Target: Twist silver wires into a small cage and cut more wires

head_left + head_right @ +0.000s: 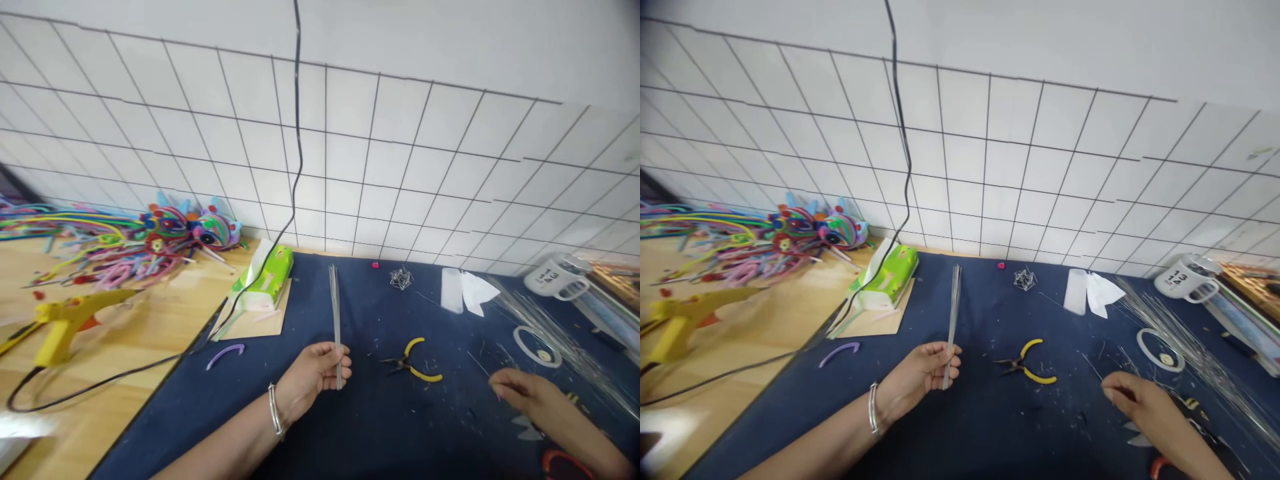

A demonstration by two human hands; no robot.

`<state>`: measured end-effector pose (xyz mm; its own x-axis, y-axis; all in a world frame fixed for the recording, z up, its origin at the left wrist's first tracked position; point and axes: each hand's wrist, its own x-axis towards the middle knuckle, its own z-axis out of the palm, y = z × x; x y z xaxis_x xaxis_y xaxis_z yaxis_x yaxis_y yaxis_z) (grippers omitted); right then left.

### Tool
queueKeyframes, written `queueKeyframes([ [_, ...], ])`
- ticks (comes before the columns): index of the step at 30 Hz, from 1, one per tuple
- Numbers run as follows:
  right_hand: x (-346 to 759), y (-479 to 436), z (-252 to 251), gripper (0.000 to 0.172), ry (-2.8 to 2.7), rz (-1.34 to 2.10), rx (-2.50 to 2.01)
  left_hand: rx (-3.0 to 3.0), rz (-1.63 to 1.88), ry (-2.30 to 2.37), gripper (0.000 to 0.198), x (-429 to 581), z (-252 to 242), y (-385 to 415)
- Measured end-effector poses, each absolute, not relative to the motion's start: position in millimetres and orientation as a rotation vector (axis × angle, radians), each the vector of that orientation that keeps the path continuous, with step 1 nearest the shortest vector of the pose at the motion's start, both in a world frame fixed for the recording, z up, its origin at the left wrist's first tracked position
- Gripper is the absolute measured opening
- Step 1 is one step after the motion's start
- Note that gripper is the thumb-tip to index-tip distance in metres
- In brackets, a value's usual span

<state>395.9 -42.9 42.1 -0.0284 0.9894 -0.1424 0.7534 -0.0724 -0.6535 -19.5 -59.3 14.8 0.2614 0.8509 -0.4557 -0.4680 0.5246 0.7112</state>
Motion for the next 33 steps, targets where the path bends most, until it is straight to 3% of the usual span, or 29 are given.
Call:
queueKeyframes([
  [2, 375, -51, 48, 0.010, -1.713, 1.143, -1.911, 0.478, 0.951, 0.932, 0.028, -19, 13, -60],
  [7, 286, -65, 49, 0.025, -1.440, 1.446, -1.654, 0.446, 0.958, 0.927, 0.028, -20, 10, -60],
  [11, 212, -62, 47, 0.027, -1.376, 1.677, -1.420, 0.465, 0.960, 0.906, 0.027, -21, 12, -60],
  [22, 136, -27, 16, 0.035, -1.100, 1.834, -1.193, 0.632, 0.926, 0.887, 0.026, -14, 15, -69],
  [33, 136, -33, 8, 0.025, -1.266, 1.780, -1.204, 0.807, 0.822, 0.970, 0.018, -6, 15, -69],
])
